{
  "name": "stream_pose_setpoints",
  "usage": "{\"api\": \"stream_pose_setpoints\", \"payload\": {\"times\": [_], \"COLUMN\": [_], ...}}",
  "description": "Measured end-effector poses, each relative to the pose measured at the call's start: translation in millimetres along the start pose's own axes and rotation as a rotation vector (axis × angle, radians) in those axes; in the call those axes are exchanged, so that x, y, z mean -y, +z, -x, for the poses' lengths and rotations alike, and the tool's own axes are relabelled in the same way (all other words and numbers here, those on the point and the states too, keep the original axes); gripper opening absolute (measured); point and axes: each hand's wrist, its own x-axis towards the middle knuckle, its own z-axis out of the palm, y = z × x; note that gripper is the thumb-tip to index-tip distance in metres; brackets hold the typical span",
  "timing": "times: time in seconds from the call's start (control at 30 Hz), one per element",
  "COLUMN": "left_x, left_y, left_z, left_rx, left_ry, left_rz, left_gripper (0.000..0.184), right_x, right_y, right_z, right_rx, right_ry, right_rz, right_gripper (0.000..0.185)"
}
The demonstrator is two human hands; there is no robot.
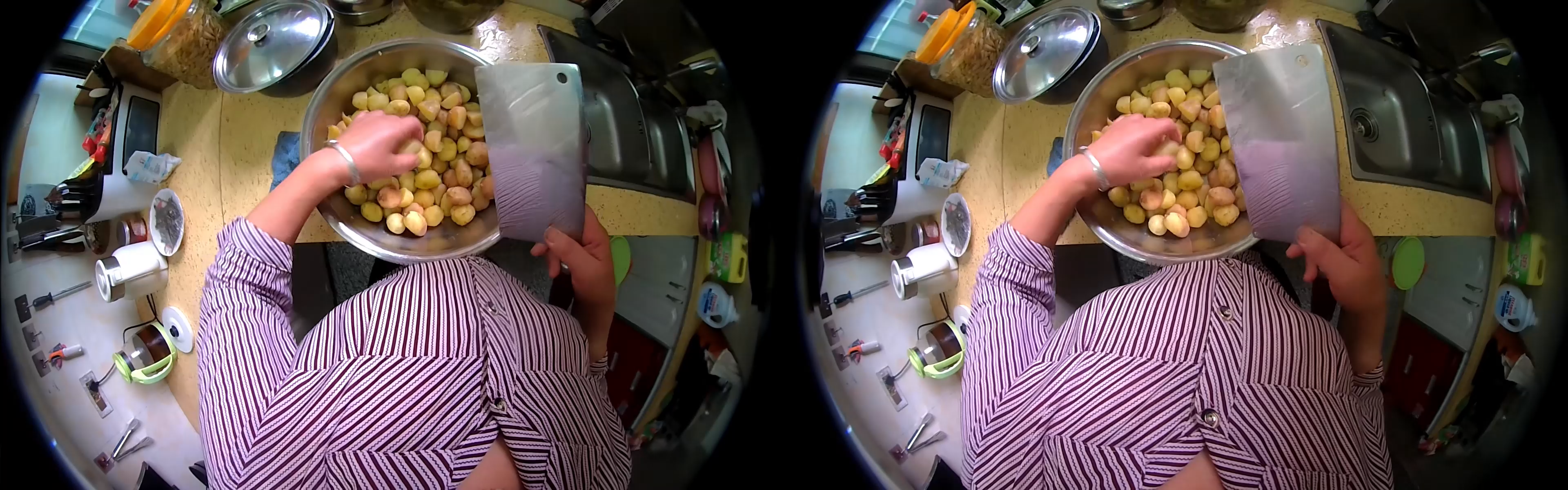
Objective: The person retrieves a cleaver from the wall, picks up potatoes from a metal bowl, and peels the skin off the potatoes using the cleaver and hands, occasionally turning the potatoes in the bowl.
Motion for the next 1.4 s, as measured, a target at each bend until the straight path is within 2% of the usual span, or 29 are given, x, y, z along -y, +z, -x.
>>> {"api": "stream_pose_setpoints", "payload": {"times": [0.03,0.1,0.13,0.17,0.27,0.37,0.53,0.6,0.83,0.9,1.03,1.07,1.13,1.2,1.27,1.33,1.4], "left_x": [-1.7,-7.9,-11.2,-11.6,-11.2,-21.2,-20.9,-24.8,-41.0,-51.6,-42.7,-42.8,-38.9,-30.5,-40.7,-47.0,-28.0], "left_y": [-2.2,-5.3,-7.3,-7.3,-1.8,2.5,11.1,11.2,6.2,0.2,9.8,8.8,10.0,17.2,4.4,-4.2,2.2], "left_z": [-0.4,0.8,1.5,0.1,-6.8,-9.5,-12.5,-13.1,-16.9,-14.6,-18.5,-15.7,-13.7,-15.5,-10.6,-5.7,-6.1], "left_rx": [0.0,-0.214,-0.247,-0.25,-0.324,-0.399,-0.376,-0.4,-0.438,-0.512,-0.487,-0.442,-0.396,-0.332,-0.314,-0.288,-0.228], "left_ry": [0.003,-0.054,-0.073,-0.07,-0.119,-0.209,-0.11,-0.105,-0.041,-0.175,-0.129,-0.073,-0.018,0.077,0.033,-0.036,-0.006], "left_rz": [-0.008,1.085,1.277,1.273,1.727,1.861,1.87,1.807,1.724,1.687,1.742,1.779,1.815,1.84,1.85,1.883,1.872], "left_gripper": [0.022,0.03,0.035,0.035,0.048,0.051,0.061,0.069,0.076,0.073,0.067,0.06,0.052,0.038,0.035,0.031,0.03], "right_x": [0.7,4.2,6.6,8.2,11.0,14.6,18.6,20.3,15.4,16.4,12.0,13.3,16.7,9.4,4.1,1.4,-1.5], "right_y": [0.1,5.6,9.7,13.7,24.7,28.5,30.6,29.7,29.8,31.2,30.4,30.4,30.2,24.4,19.1,15.7,13.4], "right_z": [1.7,5.9,6.6,6.3,2.3,-2.2,-2.3,-1.9,-3.6,-4.0,-8.7,-9.6,-11.1,-16.9,-21.6,-24.6,-24.8], "right_rx": [0.012,0.012,0.014,0.015,0.04,0.087,0.12,0.129,0.142,0.144,0.167,0.167,0.169,0.177,0.186,0.183,0.173], "right_ry": [0.022,0.026,0.038,0.033,-0.003,-0.065,-0.159,-0.134,-0.167,-0.153,-0.17,-0.17,0.085,0.104,0.124,0.179,0.148], "right_rz": [0.042,0.078,0.121,0.121,0.255,0.309,0.328,0.337,0.354,0.358,0.413,0.412,0.273,0.202,0.132,-0.089,-0.076], "right_gripper": [0.04,0.039,0.038,0.038,0.036,0.033,0.031,0.032,0.032,0.032,0.034,0.034,0.036,0.037,0.038,0.037,0.037]}}
